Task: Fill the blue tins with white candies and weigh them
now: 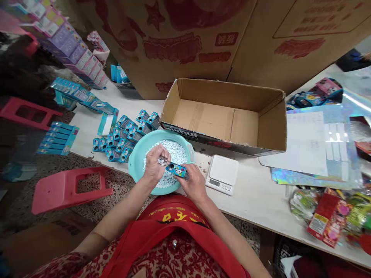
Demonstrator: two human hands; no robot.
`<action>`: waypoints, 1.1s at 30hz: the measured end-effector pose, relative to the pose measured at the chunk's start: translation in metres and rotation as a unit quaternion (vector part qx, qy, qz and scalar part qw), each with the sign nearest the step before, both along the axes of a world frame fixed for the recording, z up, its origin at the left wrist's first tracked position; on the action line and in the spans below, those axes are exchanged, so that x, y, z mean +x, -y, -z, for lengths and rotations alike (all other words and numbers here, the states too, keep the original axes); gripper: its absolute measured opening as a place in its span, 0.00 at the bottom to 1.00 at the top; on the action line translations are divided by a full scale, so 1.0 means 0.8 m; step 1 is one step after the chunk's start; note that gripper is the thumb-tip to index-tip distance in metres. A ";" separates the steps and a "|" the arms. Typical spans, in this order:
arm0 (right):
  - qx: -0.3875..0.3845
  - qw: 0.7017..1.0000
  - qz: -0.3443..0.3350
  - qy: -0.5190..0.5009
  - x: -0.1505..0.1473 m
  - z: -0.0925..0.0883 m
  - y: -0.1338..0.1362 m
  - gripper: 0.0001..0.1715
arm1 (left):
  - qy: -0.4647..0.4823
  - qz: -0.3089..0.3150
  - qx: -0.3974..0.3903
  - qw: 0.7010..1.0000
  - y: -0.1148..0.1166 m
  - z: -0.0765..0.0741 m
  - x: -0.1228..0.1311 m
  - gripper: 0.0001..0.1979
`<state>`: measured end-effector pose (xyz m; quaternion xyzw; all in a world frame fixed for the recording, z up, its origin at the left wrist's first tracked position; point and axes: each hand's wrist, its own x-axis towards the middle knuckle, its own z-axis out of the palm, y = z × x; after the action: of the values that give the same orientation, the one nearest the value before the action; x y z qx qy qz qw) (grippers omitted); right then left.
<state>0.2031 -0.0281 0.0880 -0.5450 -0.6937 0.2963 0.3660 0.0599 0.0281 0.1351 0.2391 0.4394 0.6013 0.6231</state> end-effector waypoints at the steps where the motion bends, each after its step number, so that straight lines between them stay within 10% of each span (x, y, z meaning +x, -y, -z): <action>1: 0.002 1.000 -0.006 0.007 -0.004 0.001 -0.001 0.19 | -0.026 -0.013 0.006 1.000 0.003 0.001 0.003 0.22; 20: -0.028 0.998 0.021 -0.049 0.007 0.001 -0.004 0.18 | -0.125 -0.045 -0.031 0.991 -0.014 0.028 -0.019 0.24; 22: -0.044 0.994 0.068 -0.076 0.032 -0.001 0.006 0.19 | -0.298 0.025 -0.029 0.954 -0.012 0.046 -0.042 0.20; 27: -0.077 0.960 0.265 -0.052 0.123 0.018 0.028 0.24 | -0.643 0.172 0.024 0.746 0.011 0.107 -0.098 0.17; 33: -0.100 0.927 0.356 -0.061 0.183 0.072 0.021 0.31 | -0.638 0.216 0.040 0.738 0.027 0.144 -0.098 0.15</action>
<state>0.3493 -0.0446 0.0302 -0.7707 -0.3970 0.2471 0.4330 -0.0183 0.0063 0.0200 0.6798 0.6463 0.1745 0.2996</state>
